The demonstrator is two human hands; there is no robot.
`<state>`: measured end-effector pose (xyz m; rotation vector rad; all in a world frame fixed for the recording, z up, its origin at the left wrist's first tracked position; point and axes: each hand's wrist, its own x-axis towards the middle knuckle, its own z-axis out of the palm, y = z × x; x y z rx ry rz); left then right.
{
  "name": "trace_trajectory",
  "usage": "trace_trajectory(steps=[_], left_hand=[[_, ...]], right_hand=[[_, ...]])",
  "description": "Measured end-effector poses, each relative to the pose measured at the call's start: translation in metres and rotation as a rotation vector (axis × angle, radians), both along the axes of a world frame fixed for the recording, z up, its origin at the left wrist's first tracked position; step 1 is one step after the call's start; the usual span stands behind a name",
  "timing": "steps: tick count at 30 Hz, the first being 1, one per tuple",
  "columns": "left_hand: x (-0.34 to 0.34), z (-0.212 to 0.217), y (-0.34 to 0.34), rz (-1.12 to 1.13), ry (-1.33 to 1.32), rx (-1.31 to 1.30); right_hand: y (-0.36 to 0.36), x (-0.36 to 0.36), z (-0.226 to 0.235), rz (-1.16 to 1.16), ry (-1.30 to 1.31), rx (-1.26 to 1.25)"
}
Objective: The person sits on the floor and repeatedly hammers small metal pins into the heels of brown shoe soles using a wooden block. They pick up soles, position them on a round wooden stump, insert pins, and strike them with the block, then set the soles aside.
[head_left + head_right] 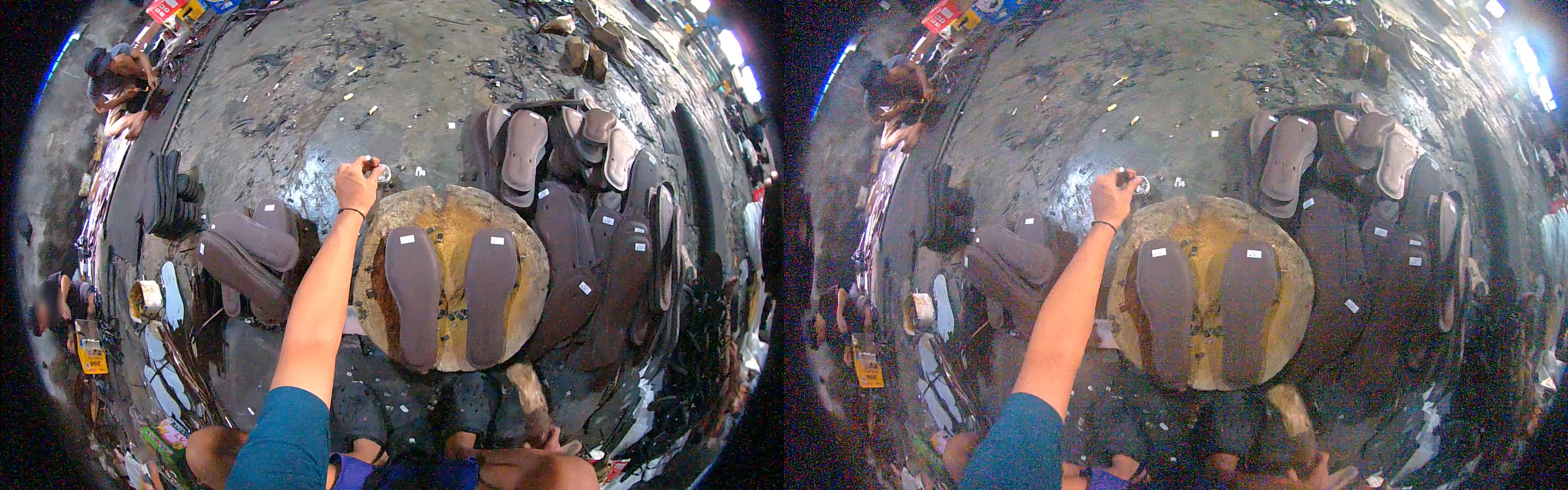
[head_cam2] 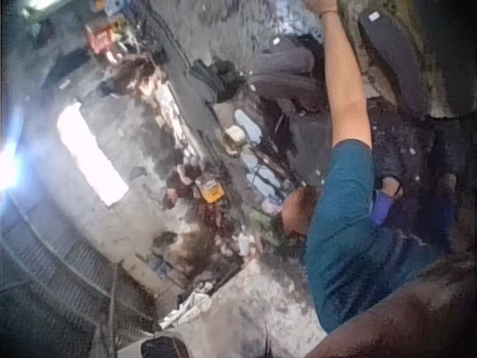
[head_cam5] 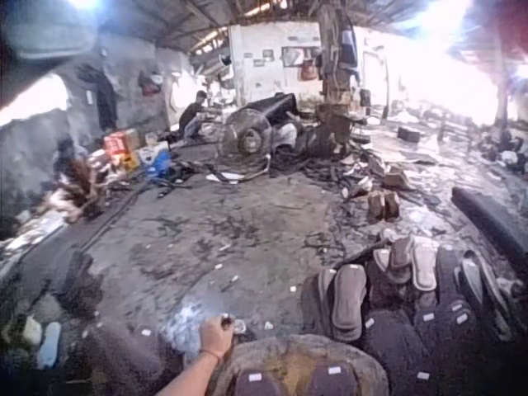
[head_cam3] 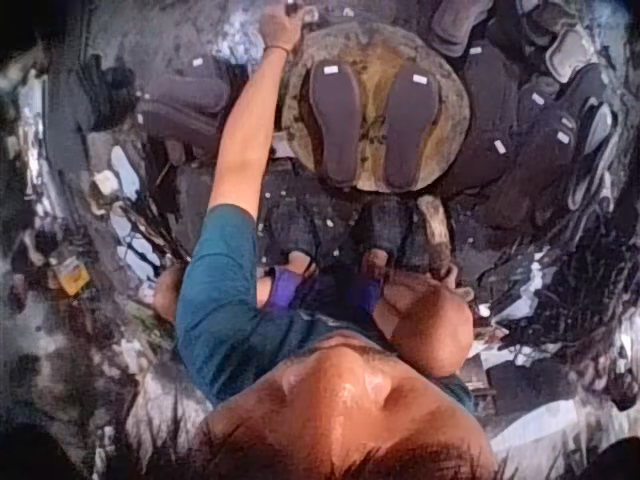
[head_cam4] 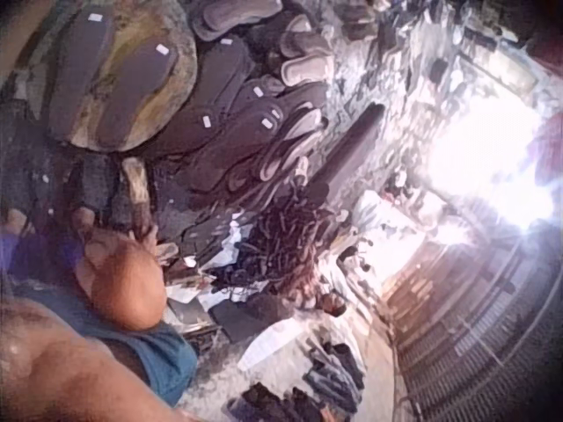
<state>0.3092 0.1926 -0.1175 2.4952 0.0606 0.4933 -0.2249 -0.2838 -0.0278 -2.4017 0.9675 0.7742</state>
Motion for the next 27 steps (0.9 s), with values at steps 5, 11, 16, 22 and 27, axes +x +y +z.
trace_trajectory(steps=[5, 11, 16, 22, 27], left_hand=[[-0.005, 0.006, -0.004, 0.039, 0.029, -0.216], [-0.103, 0.078, -0.037, 0.027, 0.062, -1.194], [-0.163, 0.068, -0.063, -0.034, 0.156, -1.291], [-0.168, 0.060, -0.064, -0.015, 0.201, -1.067], [-0.163, 0.064, -0.067, -0.033, 0.212, -0.881]], right_hand=[[0.017, 0.020, 0.041, -0.138, -0.145, 0.101], [0.053, 0.076, 0.065, -0.172, -0.493, 0.412], [0.107, 0.133, 0.044, -0.129, -0.558, 0.731], [0.157, 0.175, 0.064, -0.262, -0.685, 0.985], [0.172, 0.190, 0.058, -0.210, -0.637, 0.952]])
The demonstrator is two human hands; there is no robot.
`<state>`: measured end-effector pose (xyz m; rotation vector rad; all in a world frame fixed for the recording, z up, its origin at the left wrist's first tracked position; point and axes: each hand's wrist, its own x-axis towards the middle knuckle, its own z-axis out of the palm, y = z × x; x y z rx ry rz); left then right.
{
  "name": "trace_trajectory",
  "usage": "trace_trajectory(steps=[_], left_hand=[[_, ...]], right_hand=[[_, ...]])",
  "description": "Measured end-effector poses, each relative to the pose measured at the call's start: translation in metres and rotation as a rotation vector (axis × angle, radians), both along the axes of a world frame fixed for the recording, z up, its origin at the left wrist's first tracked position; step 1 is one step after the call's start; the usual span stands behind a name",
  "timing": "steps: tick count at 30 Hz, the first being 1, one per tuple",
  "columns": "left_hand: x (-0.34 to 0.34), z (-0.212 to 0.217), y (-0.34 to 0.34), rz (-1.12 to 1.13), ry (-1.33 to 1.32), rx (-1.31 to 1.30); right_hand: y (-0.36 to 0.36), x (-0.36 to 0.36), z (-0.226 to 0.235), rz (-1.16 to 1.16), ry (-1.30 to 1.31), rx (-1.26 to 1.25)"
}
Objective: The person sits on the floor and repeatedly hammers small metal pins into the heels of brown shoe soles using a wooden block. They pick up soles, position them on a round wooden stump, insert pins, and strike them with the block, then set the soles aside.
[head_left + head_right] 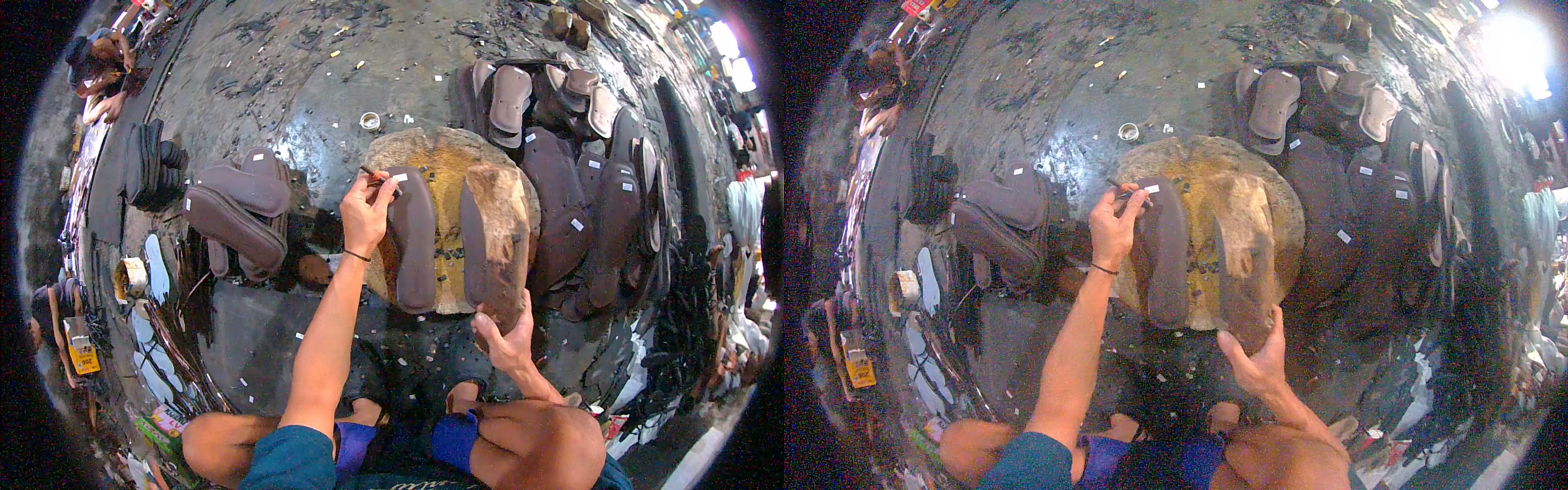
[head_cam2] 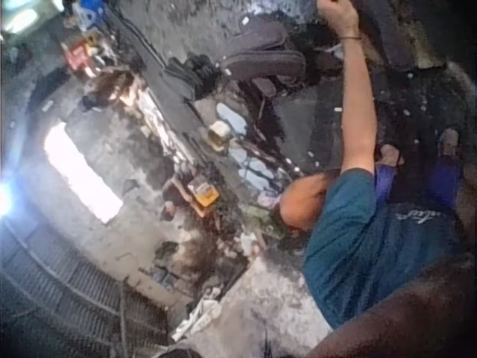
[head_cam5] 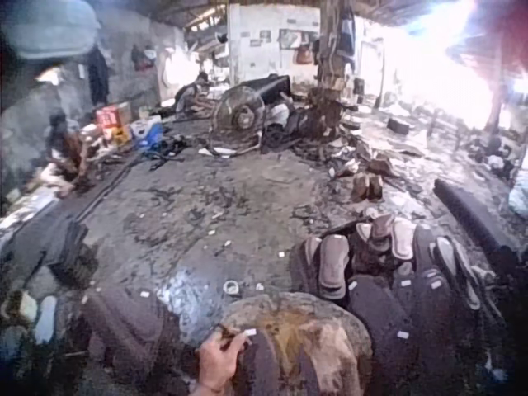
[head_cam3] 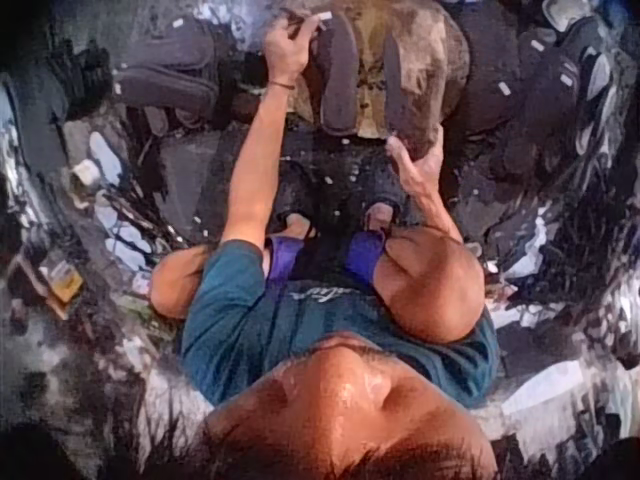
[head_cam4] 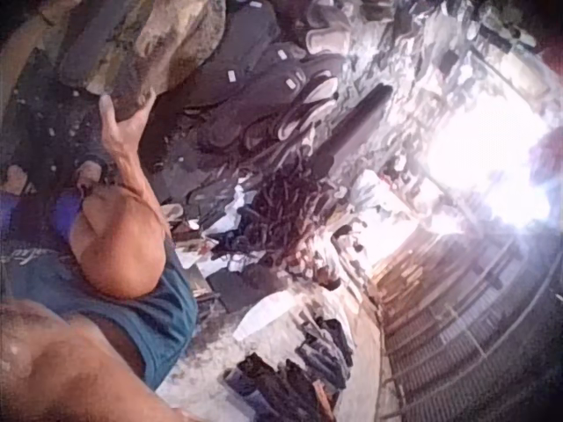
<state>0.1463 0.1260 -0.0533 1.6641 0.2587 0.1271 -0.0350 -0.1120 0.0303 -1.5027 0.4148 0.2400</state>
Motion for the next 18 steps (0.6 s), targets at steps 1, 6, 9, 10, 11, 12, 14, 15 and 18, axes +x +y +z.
trace_trajectory(steps=[1, 6, 9, 10, 11, 12, 14, 15, 18], left_hand=[[0.000, 0.001, -0.001, 0.001, -0.013, 0.014], [-0.006, 0.015, -0.012, -0.024, -0.089, 0.274], [-0.010, 0.011, -0.009, -0.027, -0.089, 0.371], [-0.010, 0.008, -0.009, -0.025, -0.094, 0.402], [-0.011, 0.005, -0.007, -0.048, -0.137, 0.451], [-0.014, 0.003, 0.000, -0.067, -0.174, 0.509], [-0.010, -0.008, -0.010, -0.126, -0.288, 0.524], [-0.014, -0.023, 0.003, -0.133, -0.343, 0.544], [-0.001, -0.019, 0.017, -0.134, -0.457, 0.739]], right_hand=[[0.002, 0.005, 0.004, 0.011, 0.024, -0.012], [0.014, 0.040, 0.056, -0.020, -0.247, 0.031], [-0.014, 0.086, 0.073, 0.152, -0.929, 0.135], [-0.016, 0.096, 0.071, 0.132, -1.140, 0.194], [-0.011, 0.103, 0.069, 0.130, -1.230, 0.260], [0.002, 0.101, 0.057, 0.170, -1.117, 0.267], [0.008, 0.078, 0.004, 0.394, -0.441, -0.224], [0.014, 0.071, -0.022, 0.503, -0.099, -0.155], [0.053, 0.066, 0.000, 0.440, 0.157, 0.283]])
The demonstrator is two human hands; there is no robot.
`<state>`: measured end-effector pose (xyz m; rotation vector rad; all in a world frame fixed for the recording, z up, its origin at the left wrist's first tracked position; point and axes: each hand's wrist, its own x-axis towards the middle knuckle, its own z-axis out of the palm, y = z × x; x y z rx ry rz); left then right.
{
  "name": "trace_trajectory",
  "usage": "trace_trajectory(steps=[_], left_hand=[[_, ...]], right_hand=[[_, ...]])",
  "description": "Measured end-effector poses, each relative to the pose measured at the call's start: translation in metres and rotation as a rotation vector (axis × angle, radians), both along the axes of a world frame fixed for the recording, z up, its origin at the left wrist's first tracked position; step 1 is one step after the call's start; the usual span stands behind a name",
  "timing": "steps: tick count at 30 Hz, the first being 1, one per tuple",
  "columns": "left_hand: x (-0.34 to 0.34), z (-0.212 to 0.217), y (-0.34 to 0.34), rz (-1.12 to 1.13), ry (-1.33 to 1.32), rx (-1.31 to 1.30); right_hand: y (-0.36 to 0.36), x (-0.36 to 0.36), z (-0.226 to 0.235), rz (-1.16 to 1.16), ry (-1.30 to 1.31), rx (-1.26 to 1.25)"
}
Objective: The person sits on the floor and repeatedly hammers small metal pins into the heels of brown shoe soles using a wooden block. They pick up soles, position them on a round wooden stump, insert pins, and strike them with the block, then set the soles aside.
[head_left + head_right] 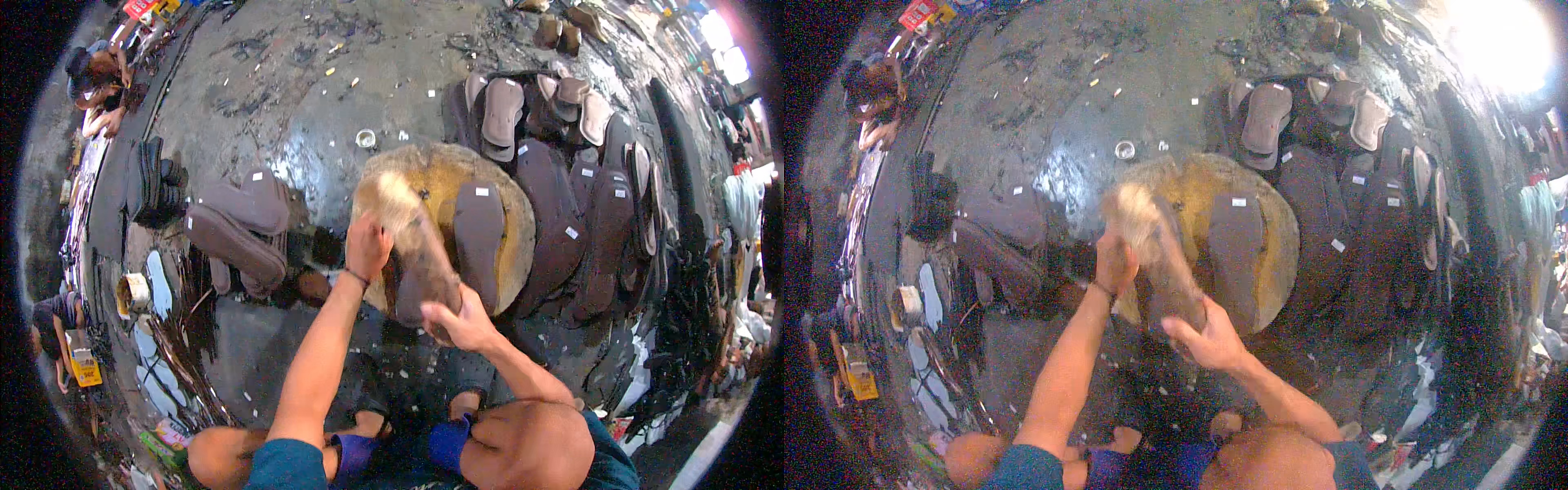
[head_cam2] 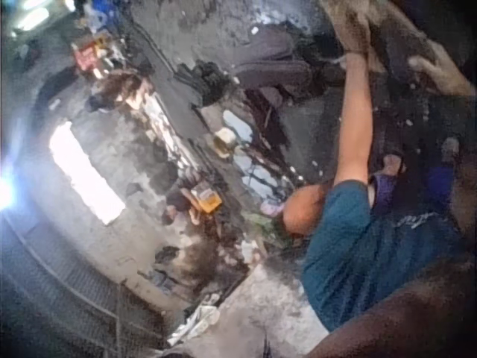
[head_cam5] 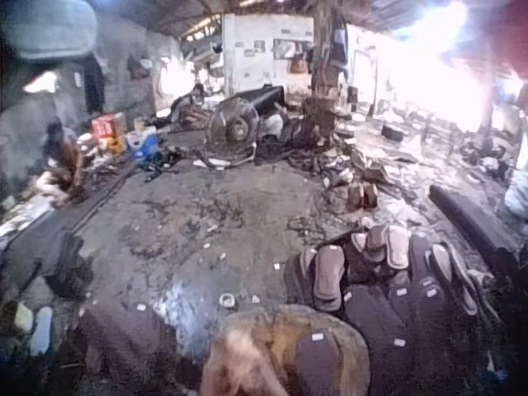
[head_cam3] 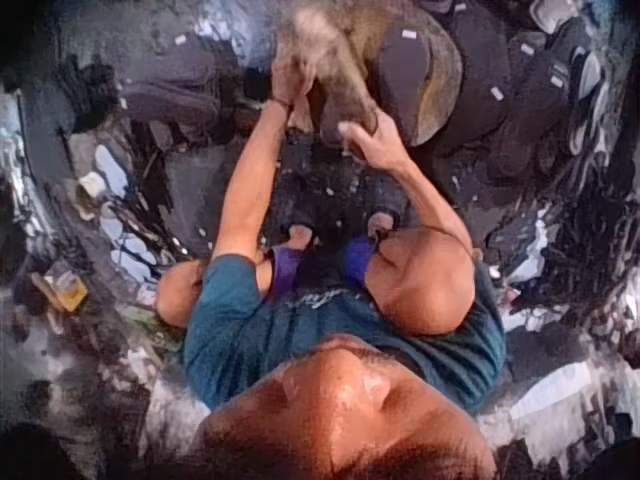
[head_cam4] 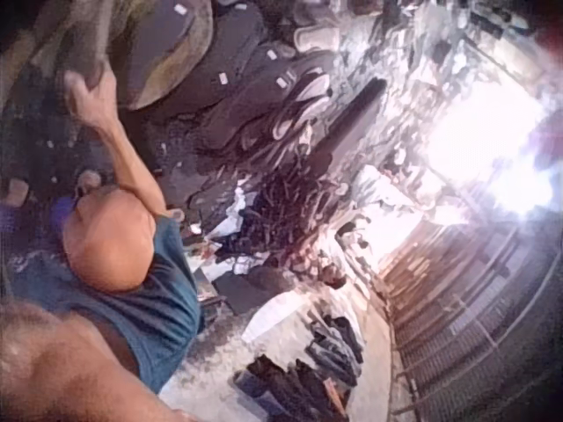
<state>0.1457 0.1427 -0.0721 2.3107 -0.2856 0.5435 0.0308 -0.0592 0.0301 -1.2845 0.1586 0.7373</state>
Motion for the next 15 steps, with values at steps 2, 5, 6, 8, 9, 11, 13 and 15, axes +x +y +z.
trace_trajectory(steps=[2, 5, 6, 8, 9, 11, 13, 15], left_hand=[[-0.007, 0.017, -0.022, -0.003, 0.308, 0.046], [0.000, 0.032, -0.011, 0.046, 0.343, -0.030], [0.001, 0.035, -0.008, 0.048, 0.384, -0.039], [0.008, 0.043, -0.001, 0.218, 0.536, -0.833], [0.008, 0.044, 0.003, 0.210, 0.519, -0.958], [-0.006, 0.045, 0.005, 0.165, 0.472, -1.017], [-0.045, 0.059, -0.028, 0.069, 0.558, -0.972], [-0.085, 0.065, -0.066, -0.072, 0.648, -0.858]], right_hand=[[0.003, -0.001, -0.041, -0.250, -0.024, -0.051], [0.013, 0.015, -0.059, -0.285, 0.071, -0.155], [0.014, 0.015, -0.060, -0.291, 0.069, -0.148], [0.016, 0.014, -0.059, -0.305, 0.062, -0.131], [0.013, 0.012, -0.056, -0.319, 0.097, -0.077], [0.003, 0.008, -0.045, -0.351, 0.163, 0.034], [-0.014, -0.001, -0.034, -0.426, 0.243, 0.187], [-0.030, -0.009, -0.027, -0.522, 0.262, 0.279]])
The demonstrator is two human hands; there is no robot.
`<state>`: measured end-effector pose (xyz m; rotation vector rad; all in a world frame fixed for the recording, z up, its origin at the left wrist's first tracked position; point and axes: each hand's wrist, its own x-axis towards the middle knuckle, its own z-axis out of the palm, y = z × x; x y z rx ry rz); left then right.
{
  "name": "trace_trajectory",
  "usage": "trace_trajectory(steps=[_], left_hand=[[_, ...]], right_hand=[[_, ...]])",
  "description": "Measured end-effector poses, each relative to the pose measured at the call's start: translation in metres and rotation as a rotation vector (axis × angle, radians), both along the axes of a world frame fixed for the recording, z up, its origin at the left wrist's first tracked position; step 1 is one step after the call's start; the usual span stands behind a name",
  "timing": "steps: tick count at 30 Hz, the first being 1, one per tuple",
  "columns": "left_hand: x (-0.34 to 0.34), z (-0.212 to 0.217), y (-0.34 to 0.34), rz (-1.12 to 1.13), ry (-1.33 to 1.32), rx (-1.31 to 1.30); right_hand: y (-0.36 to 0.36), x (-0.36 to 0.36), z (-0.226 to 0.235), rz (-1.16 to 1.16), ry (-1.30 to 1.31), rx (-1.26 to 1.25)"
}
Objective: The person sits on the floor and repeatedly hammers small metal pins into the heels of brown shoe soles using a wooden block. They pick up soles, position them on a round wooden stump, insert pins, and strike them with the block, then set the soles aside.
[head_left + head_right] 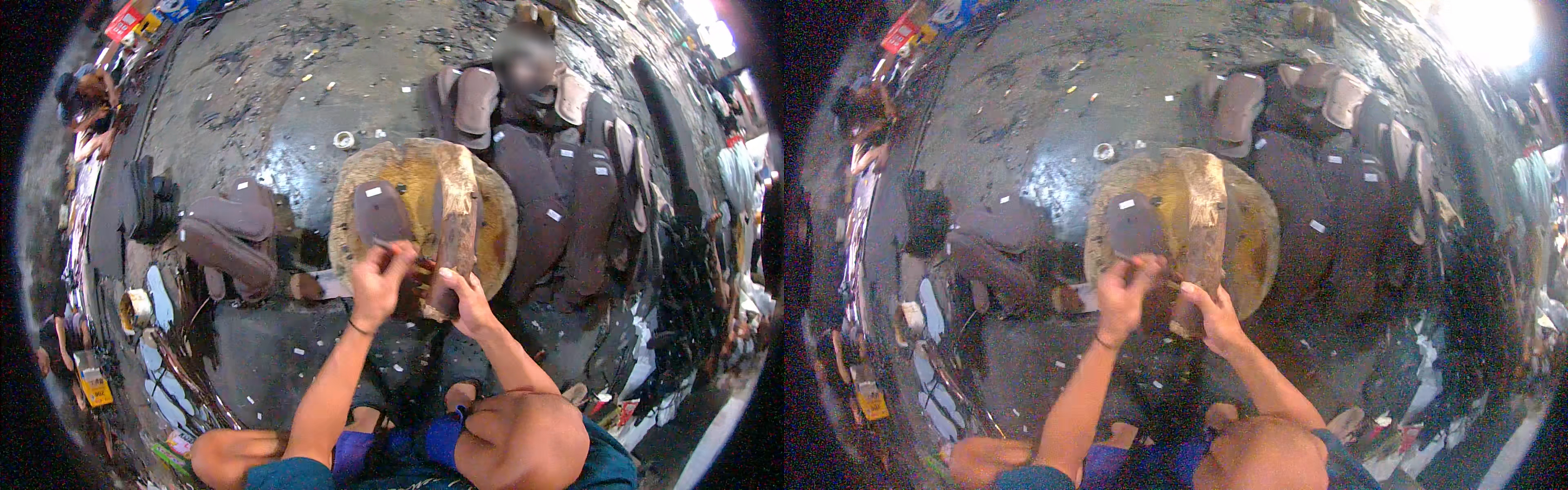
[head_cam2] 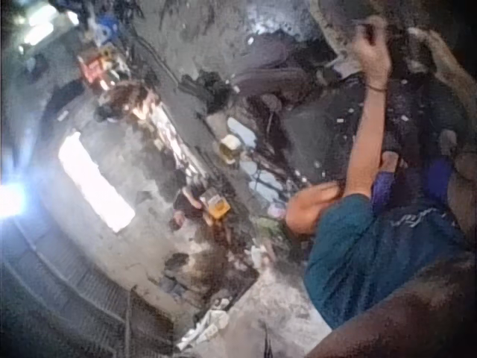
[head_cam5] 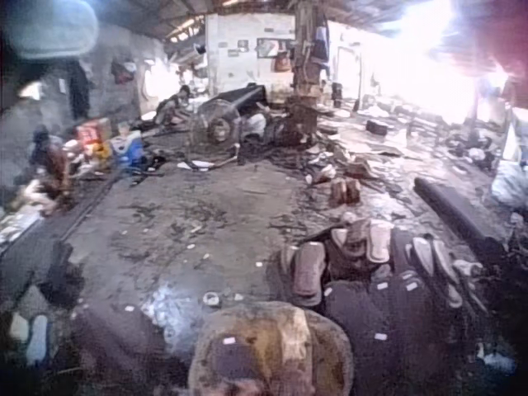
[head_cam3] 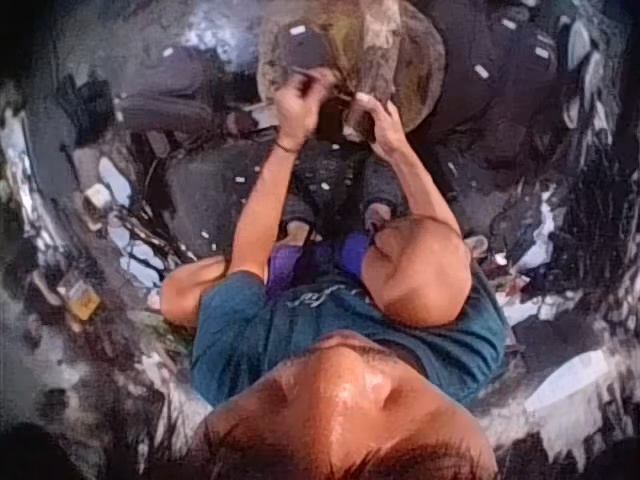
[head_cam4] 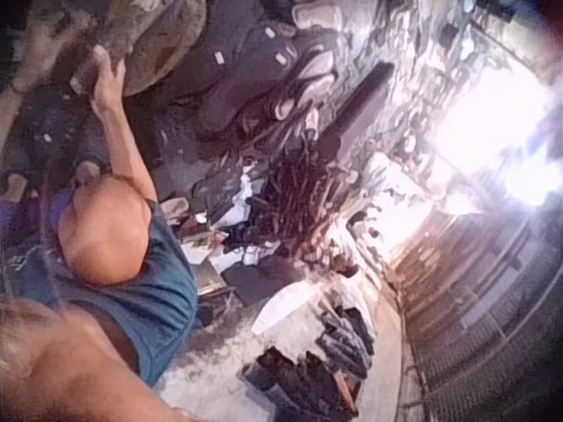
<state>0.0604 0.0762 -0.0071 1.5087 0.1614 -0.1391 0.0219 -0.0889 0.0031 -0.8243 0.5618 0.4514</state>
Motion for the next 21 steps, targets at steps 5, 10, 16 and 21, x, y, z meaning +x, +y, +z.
trace_trajectory(steps=[5, 10, 16, 21], left_hand=[[-0.004, -0.005, -0.049, 0.061, 0.123, -0.342], [0.079, -0.035, -0.059, 0.089, 0.042, -0.304], [0.106, -0.059, -0.078, -0.005, -0.043, -0.077], [0.097, -0.045, -0.087, 0.020, -0.149, 0.205]], right_hand=[[-0.042, -0.009, 0.010, -0.007, -0.099, -0.511], [-0.073, -0.037, 0.013, -0.063, -0.115, -0.583], [-0.072, -0.061, 0.019, -0.083, -0.174, -0.711], [-0.074, -0.052, 0.046, -0.044, -0.202, -0.711]])
